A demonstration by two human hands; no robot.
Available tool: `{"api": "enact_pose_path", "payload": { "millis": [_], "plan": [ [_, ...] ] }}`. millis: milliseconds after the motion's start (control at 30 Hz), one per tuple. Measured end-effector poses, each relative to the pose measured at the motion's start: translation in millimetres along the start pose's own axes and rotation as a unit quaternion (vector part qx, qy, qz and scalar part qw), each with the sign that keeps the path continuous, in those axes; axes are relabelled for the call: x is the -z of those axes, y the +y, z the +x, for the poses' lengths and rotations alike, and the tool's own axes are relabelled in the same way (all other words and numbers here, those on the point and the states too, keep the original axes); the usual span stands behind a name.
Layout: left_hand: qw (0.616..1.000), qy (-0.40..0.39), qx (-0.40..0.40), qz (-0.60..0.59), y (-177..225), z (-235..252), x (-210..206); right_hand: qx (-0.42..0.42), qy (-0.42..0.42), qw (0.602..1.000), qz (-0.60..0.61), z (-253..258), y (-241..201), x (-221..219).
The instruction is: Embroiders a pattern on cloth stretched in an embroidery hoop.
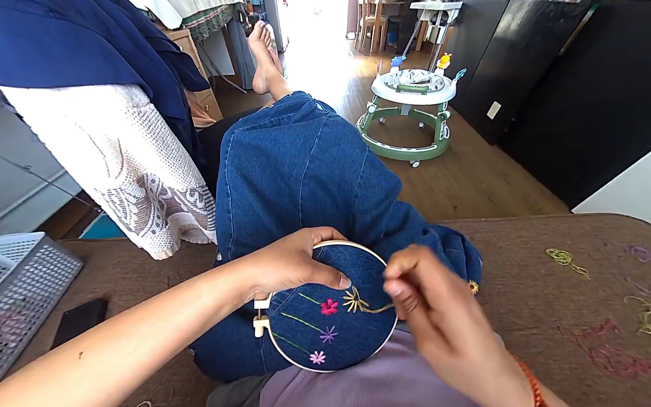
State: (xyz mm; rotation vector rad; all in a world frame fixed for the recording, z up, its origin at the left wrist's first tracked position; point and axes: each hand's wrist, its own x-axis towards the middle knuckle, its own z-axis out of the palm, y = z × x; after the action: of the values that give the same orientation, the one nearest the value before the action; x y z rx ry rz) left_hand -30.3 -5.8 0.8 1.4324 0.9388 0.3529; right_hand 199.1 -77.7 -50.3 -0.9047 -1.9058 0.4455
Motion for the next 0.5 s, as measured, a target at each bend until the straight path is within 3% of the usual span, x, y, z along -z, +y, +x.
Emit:
{"api": "enact_pose_path", "payload": {
  "millis": [167,500],
  "plan": [
    [1.000,0.014,-0.007,0.004,1.2,-0.2,-2.7,-0.001,0.009,1.000,-0.027,-18.1,7.6,-27.2],
    [1.000,0.025,-0.010,0.003,-0.5,0.0,-3.3,0.016,0.064,0.992,-0.104,-18.2,9.2,-31.3]
  ]
}}
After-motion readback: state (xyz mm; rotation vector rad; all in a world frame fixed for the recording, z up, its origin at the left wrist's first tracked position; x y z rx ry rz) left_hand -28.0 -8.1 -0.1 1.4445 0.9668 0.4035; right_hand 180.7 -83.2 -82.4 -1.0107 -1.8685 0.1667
